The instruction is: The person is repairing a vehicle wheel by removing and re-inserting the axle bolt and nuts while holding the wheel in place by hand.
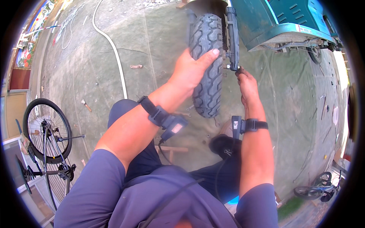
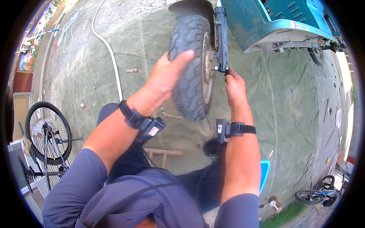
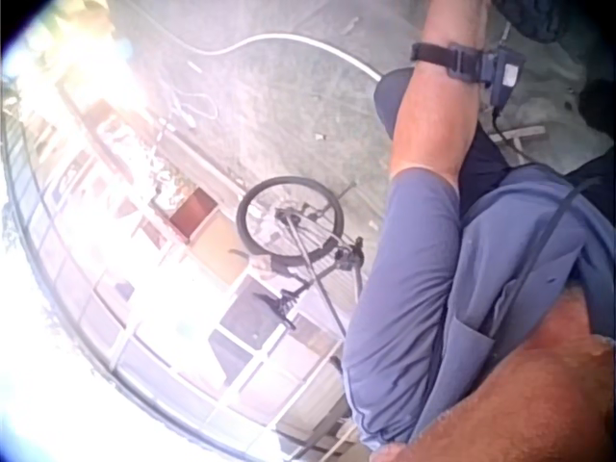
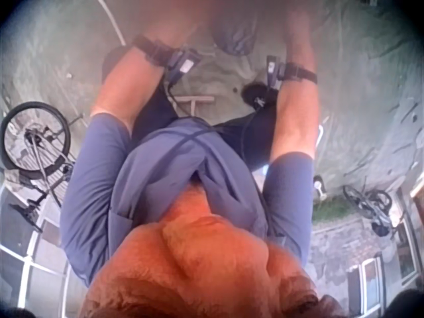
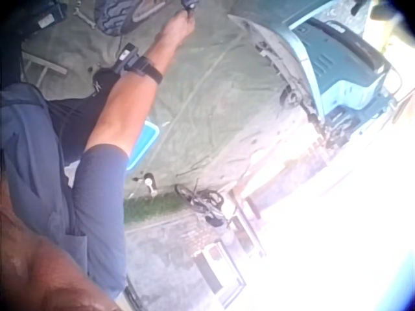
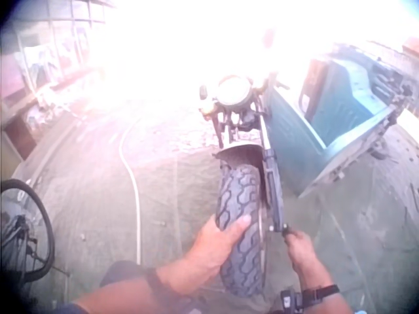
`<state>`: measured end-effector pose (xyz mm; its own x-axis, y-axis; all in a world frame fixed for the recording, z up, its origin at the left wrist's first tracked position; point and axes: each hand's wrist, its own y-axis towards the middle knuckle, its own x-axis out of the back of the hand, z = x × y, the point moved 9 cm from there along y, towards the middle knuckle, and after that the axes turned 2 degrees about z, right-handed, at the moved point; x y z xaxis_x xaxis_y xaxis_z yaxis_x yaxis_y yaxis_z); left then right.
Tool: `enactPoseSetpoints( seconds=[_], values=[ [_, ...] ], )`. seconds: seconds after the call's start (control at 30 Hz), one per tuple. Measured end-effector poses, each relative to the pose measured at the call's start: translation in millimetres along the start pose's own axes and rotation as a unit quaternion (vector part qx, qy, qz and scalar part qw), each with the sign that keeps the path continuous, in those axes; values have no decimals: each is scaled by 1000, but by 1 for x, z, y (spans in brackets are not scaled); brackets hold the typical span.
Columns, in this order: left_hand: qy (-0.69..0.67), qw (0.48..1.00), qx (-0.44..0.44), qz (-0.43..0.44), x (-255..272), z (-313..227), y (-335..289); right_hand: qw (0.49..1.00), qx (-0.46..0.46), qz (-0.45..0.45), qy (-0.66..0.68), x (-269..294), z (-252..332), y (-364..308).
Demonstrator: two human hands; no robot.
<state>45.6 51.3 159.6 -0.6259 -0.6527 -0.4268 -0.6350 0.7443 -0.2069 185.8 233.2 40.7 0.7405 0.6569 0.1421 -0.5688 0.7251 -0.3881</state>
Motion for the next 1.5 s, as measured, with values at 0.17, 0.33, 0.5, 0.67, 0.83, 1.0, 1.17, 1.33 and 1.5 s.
enactPoseSetpoints(
  seconds=[0.17,0.33,0.5,0.67,0.83,1.0,1.17,1.33,1.5],
  values=[
    [2,1000,-21,-2,7,3,-2,999,-9,13,30,-3,1,-2],
    [45,998,-23,28,14,19,-20,999,-19,5,31,-2,4,-6],
    [291,955,7,62,25,62,-75,999,-24,-6,43,-1,5,-9],
    [391,892,163,154,33,94,-92,999,-32,15,36,-4,8,-10],
    [364,916,130,107,58,98,-86,998,-44,40,35,-9,13,-17],
    [333,929,141,84,65,88,-88,998,-42,33,18,-8,12,-16],
    [347,922,130,114,61,70,-93,999,-42,9,22,-7,12,-19],
    [445,884,53,132,70,57,-103,999,-29,-9,-24,-2,24,-21],
    [504,811,108,278,66,62,-121,999,13,-51,12,34,64,-37]
  ],
)
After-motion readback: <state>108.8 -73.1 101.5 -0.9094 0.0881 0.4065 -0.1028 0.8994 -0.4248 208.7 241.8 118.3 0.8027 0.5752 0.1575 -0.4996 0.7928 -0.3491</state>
